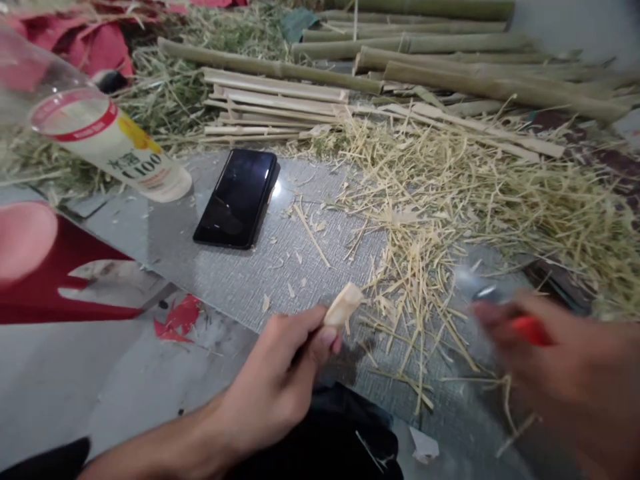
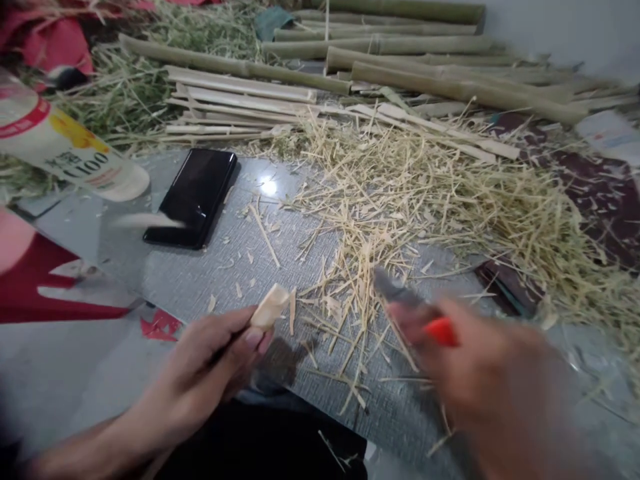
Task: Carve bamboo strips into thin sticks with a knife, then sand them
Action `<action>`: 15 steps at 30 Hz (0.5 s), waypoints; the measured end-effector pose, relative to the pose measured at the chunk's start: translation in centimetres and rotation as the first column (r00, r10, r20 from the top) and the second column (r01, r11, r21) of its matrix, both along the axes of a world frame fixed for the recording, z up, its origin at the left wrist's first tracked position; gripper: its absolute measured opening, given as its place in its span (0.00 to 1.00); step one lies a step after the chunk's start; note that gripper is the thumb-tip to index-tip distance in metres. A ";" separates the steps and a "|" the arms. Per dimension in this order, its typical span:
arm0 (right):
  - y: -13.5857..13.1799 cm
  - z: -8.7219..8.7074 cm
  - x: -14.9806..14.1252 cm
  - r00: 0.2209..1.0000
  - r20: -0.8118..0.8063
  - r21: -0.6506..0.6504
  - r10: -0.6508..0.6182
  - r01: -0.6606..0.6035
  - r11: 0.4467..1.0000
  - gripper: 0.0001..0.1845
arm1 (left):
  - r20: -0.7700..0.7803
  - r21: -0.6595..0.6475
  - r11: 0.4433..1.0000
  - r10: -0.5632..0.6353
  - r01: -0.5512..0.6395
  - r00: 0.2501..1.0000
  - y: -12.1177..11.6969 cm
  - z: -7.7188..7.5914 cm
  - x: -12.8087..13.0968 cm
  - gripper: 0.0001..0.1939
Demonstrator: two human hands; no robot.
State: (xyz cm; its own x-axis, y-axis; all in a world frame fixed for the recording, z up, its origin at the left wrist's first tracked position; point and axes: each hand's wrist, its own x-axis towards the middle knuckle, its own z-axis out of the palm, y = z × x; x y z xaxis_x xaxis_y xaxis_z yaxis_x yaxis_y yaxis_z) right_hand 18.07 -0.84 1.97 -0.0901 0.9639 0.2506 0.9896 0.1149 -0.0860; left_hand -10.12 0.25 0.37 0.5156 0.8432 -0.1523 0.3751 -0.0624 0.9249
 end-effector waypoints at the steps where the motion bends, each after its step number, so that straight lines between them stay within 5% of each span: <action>1: -0.5 -0.1 -0.9 0.988 -0.019 -0.039 0.152 -0.153 0.988 0.28 | 0.022 -0.040 0.999 -0.004 0.005 1.000 0.0 -0.1 0.1 0.15; 6: -1.9 -1.3 -5.9 0.973 -0.162 -0.080 0.162 -0.177 0.981 0.28 | 0.112 -0.061 0.998 -0.007 0.014 0.994 0.2 0.0 1.6 0.14; 11: -1.2 -1.4 -6.4 0.955 -0.261 -0.154 0.143 -0.187 0.970 0.30 | 0.088 0.092 0.995 -0.040 0.031 0.995 0.2 0.4 2.2 0.13; 15: -0.3 -1.1 -5.5 0.976 -0.066 -0.027 0.207 -0.209 0.978 0.32 | 0.004 0.127 0.989 -0.074 0.073 0.997 0.5 0.2 2.0 0.14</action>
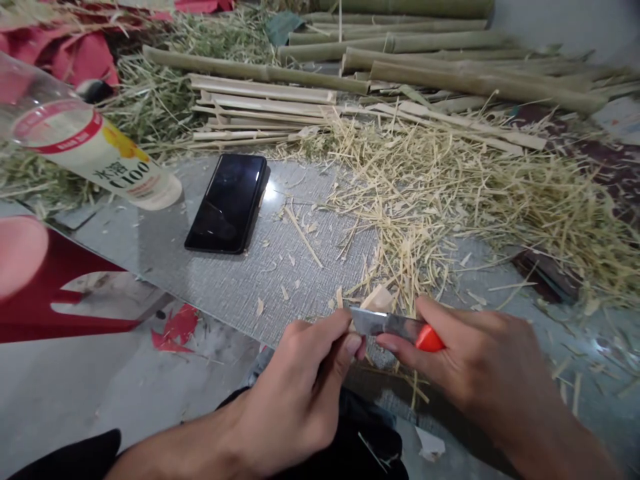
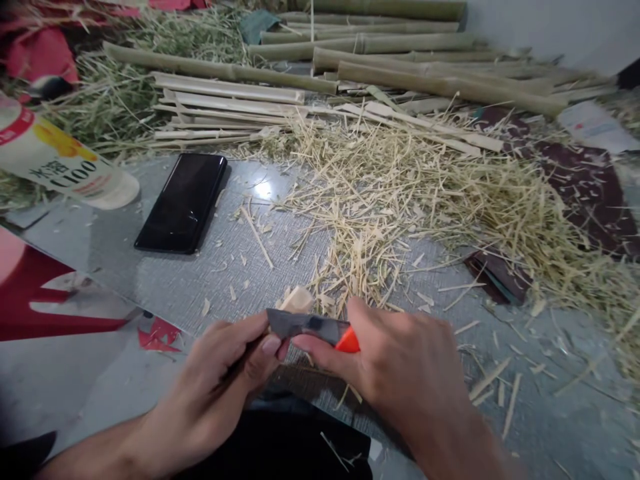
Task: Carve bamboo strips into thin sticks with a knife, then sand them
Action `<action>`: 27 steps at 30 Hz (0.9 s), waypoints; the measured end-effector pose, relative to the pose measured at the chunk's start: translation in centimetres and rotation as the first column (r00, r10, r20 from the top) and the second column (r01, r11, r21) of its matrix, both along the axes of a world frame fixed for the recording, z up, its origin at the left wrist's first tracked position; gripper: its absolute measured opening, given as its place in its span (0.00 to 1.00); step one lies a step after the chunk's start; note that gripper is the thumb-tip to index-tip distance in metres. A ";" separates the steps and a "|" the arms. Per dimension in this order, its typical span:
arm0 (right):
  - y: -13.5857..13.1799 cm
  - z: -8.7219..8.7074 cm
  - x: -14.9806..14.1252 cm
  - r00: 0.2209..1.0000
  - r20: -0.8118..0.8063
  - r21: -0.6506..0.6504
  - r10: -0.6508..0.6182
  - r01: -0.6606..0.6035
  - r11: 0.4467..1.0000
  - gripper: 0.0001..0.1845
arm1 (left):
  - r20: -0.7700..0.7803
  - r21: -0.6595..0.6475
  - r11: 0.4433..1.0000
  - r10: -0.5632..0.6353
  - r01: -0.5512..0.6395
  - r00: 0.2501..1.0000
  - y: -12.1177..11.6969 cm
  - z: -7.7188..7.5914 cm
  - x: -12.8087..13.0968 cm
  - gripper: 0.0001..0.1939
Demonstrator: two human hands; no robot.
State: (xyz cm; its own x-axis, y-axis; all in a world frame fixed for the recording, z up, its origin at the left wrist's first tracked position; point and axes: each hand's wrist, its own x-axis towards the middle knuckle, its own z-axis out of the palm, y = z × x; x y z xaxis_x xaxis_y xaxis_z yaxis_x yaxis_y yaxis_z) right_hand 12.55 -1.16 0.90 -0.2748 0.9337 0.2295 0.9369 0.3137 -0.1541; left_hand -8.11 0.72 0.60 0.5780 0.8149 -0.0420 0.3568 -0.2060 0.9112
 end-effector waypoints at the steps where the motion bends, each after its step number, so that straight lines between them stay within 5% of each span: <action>1: 0.1 0.0 0.2 0.998 0.059 0.055 0.004 -0.008 0.998 0.32 | -0.016 -0.004 1.000 -0.017 0.016 1.000 0.1 0.0 -0.1 0.14; 13: 0.5 0.0 1.6 0.960 0.277 0.242 0.028 -0.098 0.965 0.33 | 0.018 -0.208 0.972 -0.112 0.114 0.994 1.3 0.3 -0.7 0.15; 23: 1.2 -0.5 2.0 0.961 0.255 0.148 0.106 -0.147 0.978 0.31 | -0.027 -0.221 0.960 -0.183 0.173 0.983 2.0 0.3 -1.6 0.14; 27: 2.1 -0.3 5.2 0.959 0.279 0.150 0.043 -0.088 0.985 0.32 | -0.033 -0.211 0.972 -0.112 0.103 0.993 2.0 0.3 -2.8 0.15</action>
